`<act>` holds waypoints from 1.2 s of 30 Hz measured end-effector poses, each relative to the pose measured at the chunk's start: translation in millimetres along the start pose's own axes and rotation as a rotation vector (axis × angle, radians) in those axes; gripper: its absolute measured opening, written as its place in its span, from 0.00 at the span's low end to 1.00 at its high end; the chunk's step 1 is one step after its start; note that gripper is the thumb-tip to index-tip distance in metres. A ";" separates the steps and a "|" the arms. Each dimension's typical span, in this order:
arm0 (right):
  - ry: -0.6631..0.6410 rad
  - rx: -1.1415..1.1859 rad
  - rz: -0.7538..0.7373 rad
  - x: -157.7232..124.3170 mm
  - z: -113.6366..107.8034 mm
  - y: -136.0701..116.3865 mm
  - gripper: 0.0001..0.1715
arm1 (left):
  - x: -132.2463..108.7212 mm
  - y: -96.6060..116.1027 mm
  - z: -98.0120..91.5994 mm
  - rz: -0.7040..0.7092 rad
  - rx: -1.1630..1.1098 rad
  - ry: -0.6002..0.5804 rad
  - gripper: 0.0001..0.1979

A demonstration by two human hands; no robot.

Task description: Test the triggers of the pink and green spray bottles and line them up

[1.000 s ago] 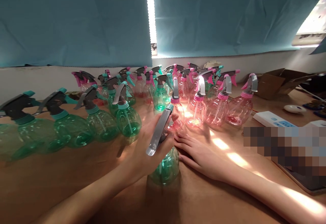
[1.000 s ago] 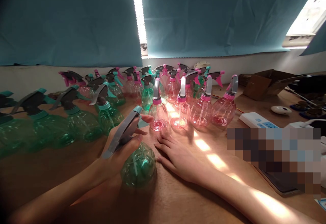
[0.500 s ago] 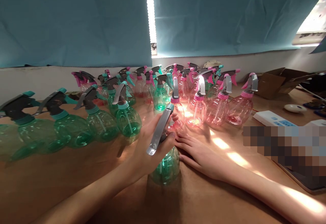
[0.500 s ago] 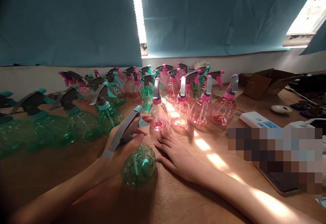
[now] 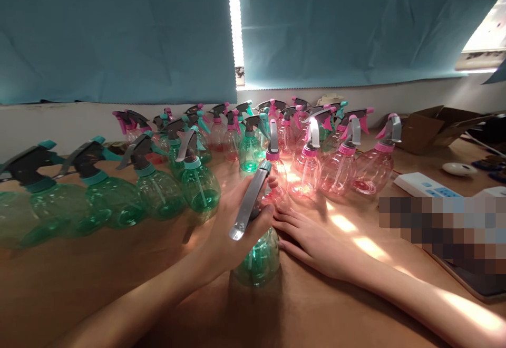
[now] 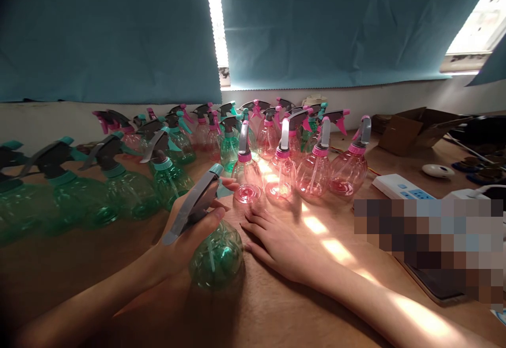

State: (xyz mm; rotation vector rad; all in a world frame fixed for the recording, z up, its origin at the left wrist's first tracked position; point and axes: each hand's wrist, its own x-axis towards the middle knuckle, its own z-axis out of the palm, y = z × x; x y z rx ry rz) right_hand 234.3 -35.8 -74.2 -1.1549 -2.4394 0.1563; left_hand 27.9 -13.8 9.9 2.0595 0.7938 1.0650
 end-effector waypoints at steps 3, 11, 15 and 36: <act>-0.024 0.012 0.003 0.3 -1.3 0.0 0.25 | 0.1 1.4 0.3 -0.017 -0.021 0.000 0.15; -0.012 0.010 -0.002 0.5 -1.1 0.1 0.25 | 0.4 0.5 0.0 0.013 -0.005 0.001 0.15; -0.022 0.009 0.003 0.5 -0.7 -0.2 0.25 | -0.4 0.1 -0.7 0.054 0.048 -0.007 0.17; -0.028 -0.010 0.020 -0.6 -1.0 0.2 0.27 | 7.3 10.3 -10.1 0.052 0.043 -0.109 0.12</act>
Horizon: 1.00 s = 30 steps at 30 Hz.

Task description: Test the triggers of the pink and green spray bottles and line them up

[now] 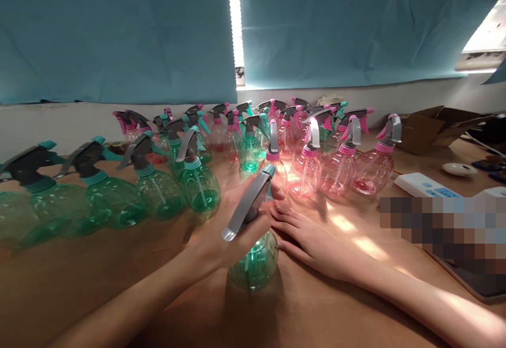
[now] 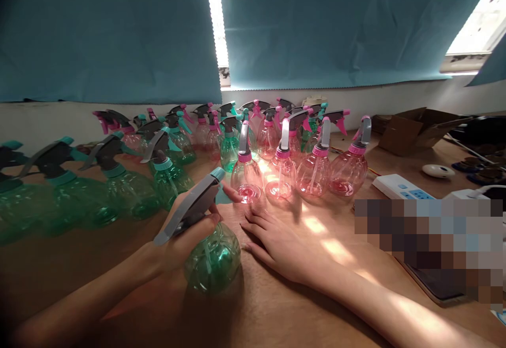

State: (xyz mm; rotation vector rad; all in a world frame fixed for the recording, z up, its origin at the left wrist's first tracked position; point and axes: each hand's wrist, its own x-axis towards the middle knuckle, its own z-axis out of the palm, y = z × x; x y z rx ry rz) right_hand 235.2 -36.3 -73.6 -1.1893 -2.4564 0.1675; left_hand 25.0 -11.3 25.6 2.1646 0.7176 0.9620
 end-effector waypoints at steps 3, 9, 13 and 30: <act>-0.023 0.015 0.000 0.4 -1.0 0.0 0.27 | -2.0 -3.6 1.3 -0.029 -0.005 0.035 0.07; -0.020 0.030 0.011 -0.3 -0.5 -0.1 0.28 | -2.6 -5.2 1.3 -0.030 0.032 0.035 0.04; -0.009 0.036 0.007 -0.3 0.3 -0.1 0.28 | -3.4 -6.8 3.2 -0.024 0.010 0.047 0.06; -0.111 -0.009 0.048 1.9 -6.4 -4.8 0.28 | -7.9 -12.7 13.5 -0.030 -0.029 0.127 0.15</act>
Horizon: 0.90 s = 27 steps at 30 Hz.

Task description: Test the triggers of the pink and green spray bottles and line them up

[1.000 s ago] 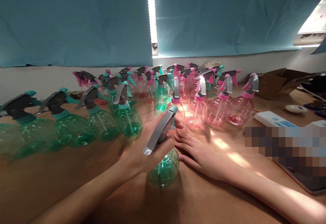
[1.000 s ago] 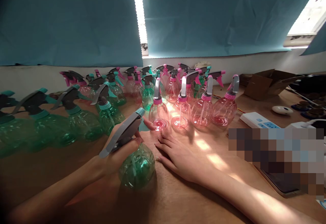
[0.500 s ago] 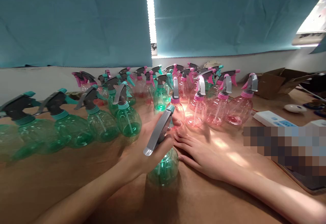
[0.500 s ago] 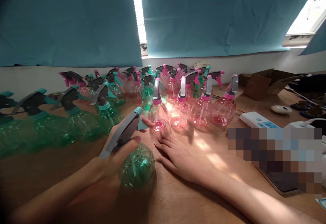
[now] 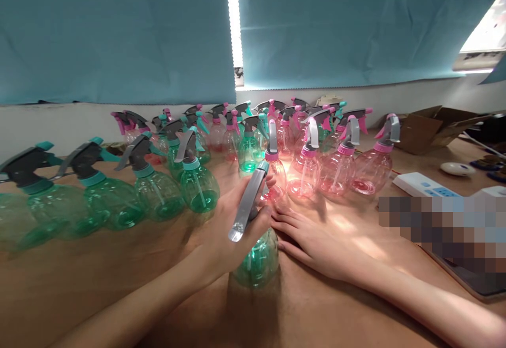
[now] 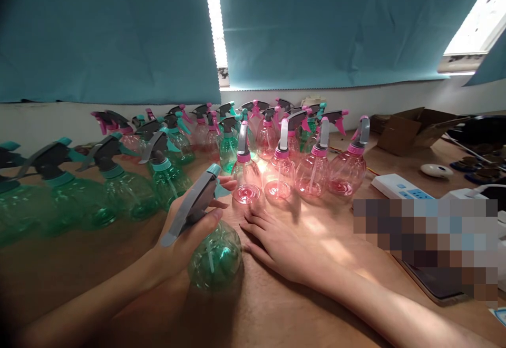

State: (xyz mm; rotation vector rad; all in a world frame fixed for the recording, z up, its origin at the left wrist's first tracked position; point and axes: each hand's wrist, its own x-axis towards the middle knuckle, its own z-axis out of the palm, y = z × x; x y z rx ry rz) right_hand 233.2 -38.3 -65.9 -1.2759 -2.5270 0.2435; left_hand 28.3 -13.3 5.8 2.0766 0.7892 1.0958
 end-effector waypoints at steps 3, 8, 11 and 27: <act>0.015 0.016 -0.011 0.1 0.2 -0.2 0.27 | 0.1 1.2 0.1 -0.015 -0.010 -0.012 0.16; 0.018 0.027 -0.013 0.4 1.9 1.1 0.26 | 0.2 1.6 -0.6 0.018 0.052 0.022 0.13; 0.013 0.018 -0.013 0.7 0.7 0.4 0.27 | 0.6 1.6 -0.3 0.030 0.083 0.036 0.11; 0.047 0.045 -0.027 0.4 0.0 -1.7 0.26 | 0.8 4.0 2.4 -0.010 0.168 0.087 0.02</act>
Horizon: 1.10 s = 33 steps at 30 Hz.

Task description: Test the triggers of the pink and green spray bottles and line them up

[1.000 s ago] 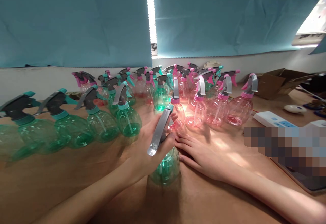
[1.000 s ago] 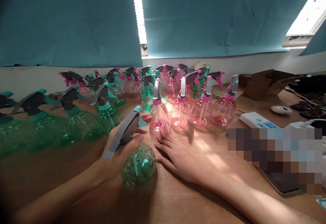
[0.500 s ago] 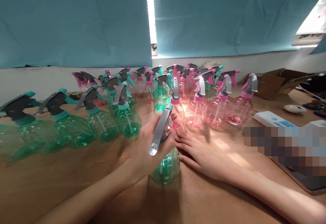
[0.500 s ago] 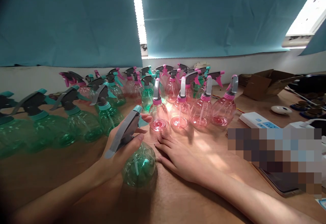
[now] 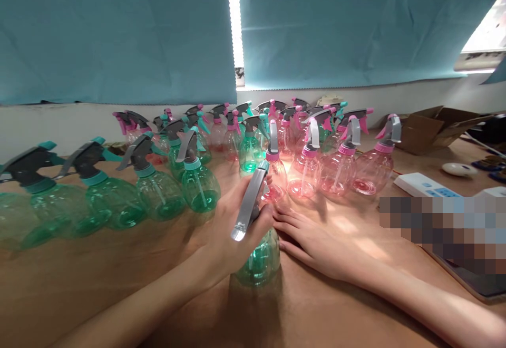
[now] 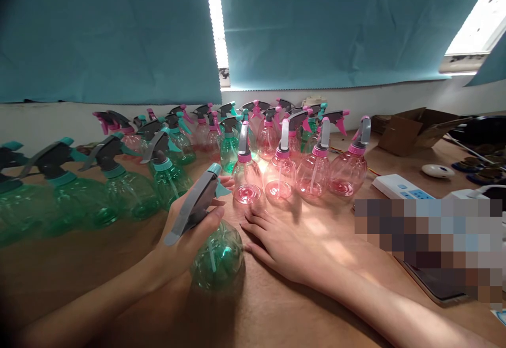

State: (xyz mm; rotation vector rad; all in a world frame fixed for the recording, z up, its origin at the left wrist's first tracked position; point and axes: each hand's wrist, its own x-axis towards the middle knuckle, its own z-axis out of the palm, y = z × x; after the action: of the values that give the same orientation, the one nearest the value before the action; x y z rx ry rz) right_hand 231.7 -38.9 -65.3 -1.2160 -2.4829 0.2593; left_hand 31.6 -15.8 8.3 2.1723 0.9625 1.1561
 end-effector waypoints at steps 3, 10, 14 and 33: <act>-0.015 -0.012 0.003 0.1 -0.3 -0.2 0.26 | 0.1 1.9 0.1 -0.009 0.007 -0.001 0.03; -0.013 -0.019 0.010 0.6 -1.3 -1.4 0.26 | 1.5 3.6 0.6 -0.005 -0.024 -0.004 0.03; 0.005 -0.002 0.003 0.7 -2.1 -2.7 0.25 | 0.9 3.4 1.2 -0.005 -0.022 0.007 0.02; 0.008 0.011 0.002 1.0 -0.7 -1.0 0.24 | 1.0 2.4 0.6 0.003 0.025 -0.002 0.08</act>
State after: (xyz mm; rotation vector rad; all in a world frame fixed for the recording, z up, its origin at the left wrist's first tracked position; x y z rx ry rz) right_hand 230.7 -38.7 -64.1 -1.2130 -2.4708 0.2674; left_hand 33.3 -16.6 10.1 2.1950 0.9782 1.1496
